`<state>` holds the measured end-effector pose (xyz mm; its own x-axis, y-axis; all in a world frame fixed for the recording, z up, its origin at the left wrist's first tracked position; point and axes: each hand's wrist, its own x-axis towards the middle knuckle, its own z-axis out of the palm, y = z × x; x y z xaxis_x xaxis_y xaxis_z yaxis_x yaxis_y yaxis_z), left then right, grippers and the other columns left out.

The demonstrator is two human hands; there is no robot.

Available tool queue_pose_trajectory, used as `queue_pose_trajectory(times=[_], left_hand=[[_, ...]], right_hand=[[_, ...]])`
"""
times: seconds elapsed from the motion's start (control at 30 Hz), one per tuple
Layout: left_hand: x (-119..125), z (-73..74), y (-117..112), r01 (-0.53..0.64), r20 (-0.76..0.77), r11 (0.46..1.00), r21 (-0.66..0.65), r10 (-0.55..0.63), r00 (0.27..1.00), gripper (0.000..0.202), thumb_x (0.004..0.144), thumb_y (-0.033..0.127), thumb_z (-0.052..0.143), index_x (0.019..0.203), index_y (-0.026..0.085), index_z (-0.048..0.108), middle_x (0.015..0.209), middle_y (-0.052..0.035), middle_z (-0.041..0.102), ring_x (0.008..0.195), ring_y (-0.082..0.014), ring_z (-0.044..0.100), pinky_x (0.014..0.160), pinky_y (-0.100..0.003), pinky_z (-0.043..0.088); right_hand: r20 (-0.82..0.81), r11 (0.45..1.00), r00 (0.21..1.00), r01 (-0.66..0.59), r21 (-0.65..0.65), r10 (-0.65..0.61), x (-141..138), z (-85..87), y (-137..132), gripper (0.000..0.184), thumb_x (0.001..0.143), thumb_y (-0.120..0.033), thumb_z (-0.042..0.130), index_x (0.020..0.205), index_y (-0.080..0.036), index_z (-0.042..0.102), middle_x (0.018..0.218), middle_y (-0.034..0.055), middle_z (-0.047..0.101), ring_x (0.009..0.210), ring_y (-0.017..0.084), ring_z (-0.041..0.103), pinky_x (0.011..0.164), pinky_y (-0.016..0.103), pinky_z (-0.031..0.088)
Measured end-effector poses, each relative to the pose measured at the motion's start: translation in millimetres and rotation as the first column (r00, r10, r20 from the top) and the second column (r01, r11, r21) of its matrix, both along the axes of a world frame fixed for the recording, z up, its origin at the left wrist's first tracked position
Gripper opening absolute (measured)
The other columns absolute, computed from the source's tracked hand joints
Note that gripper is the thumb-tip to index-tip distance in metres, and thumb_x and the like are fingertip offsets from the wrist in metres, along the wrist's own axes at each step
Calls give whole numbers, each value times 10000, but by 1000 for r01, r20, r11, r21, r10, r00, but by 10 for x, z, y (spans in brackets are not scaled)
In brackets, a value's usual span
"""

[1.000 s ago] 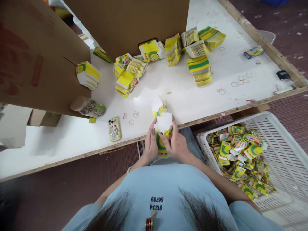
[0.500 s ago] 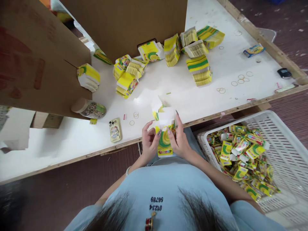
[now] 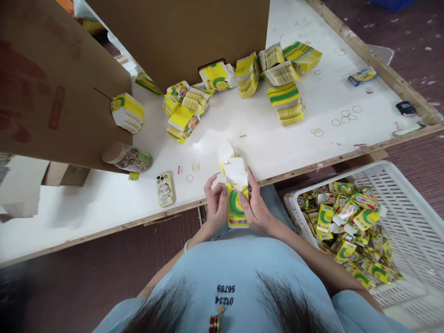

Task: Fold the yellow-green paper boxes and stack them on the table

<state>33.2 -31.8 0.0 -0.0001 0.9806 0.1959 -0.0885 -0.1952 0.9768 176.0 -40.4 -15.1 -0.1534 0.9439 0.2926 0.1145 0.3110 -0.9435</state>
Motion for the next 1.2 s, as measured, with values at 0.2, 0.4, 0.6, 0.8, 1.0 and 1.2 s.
queue_pose_trajectory(times=[0.2, 0.4, 0.6, 0.8, 1.0, 1.2], left_hand=[[-84, 80, 31, 16, -127, 1000, -10, -17, 992, 402, 990, 449, 619, 1338, 253, 574, 784, 31, 520, 645, -100, 487, 582, -218, 424], [-170, 63, -31, 42, -156, 997, -65, -52, 986, 433, 972, 462, 641, 1343, 240, 611, 771, 33, 515, 640, -95, 468, 584, -205, 430], [-288, -4, -278, 204, -110, 952, -228, -233, 966, 394, 984, 518, 586, 1160, 174, 667, 826, -26, 626, 700, -124, 560, 639, -231, 487], [-204, -47, -325, 155, -85, 962, -226, -178, 980, 406, 988, 524, 587, 1228, 199, 619, 766, 2, 622, 638, -111, 546, 608, -226, 468], [-212, 0, -327, 210, -61, 949, -235, -230, 971, 607, 1011, 634, 431, 1309, 160, 663, 798, -52, 685, 586, -126, 564, 518, -234, 471], [-233, 147, -323, 161, -192, 955, -249, -211, 958, 368, 997, 480, 580, 1140, 183, 747, 912, -74, 774, 725, -158, 686, 672, -255, 557]], right_hand=[[17, 1000, 999, 27, -4, -27, 46, -26, -24, 619, 1053, -413, 466, 1596, -262, 209, 1585, 171, 471, 1350, 260, 601, 1127, 483, 525], [-73, 998, 996, 46, -41, -49, 105, 73, -24, 439, 1024, -393, 551, 1432, -249, 475, 1291, 128, 698, 1068, 223, 739, 915, 380, 627], [-103, 978, 995, -39, -207, 18, 194, 43, -164, 211, 986, -403, 629, 1059, -229, 722, 923, 40, 787, 741, 174, 744, 656, 279, 613], [-138, 967, 983, 86, -239, -121, 136, 7, -206, 227, 977, -445, 636, 1032, -233, 696, 874, 30, 761, 741, 172, 729, 632, 283, 600], [82, 995, 995, -56, 83, 49, 362, -61, -183, 282, 1009, -366, 597, 1258, -287, 702, 1189, 83, 789, 1092, 235, 764, 941, 416, 641], [40, 969, 968, -248, 2, 248, 483, 1, -195, 644, 836, -595, 763, 1376, -264, 649, 1372, 135, 699, 1229, 293, 702, 945, 449, 647]])
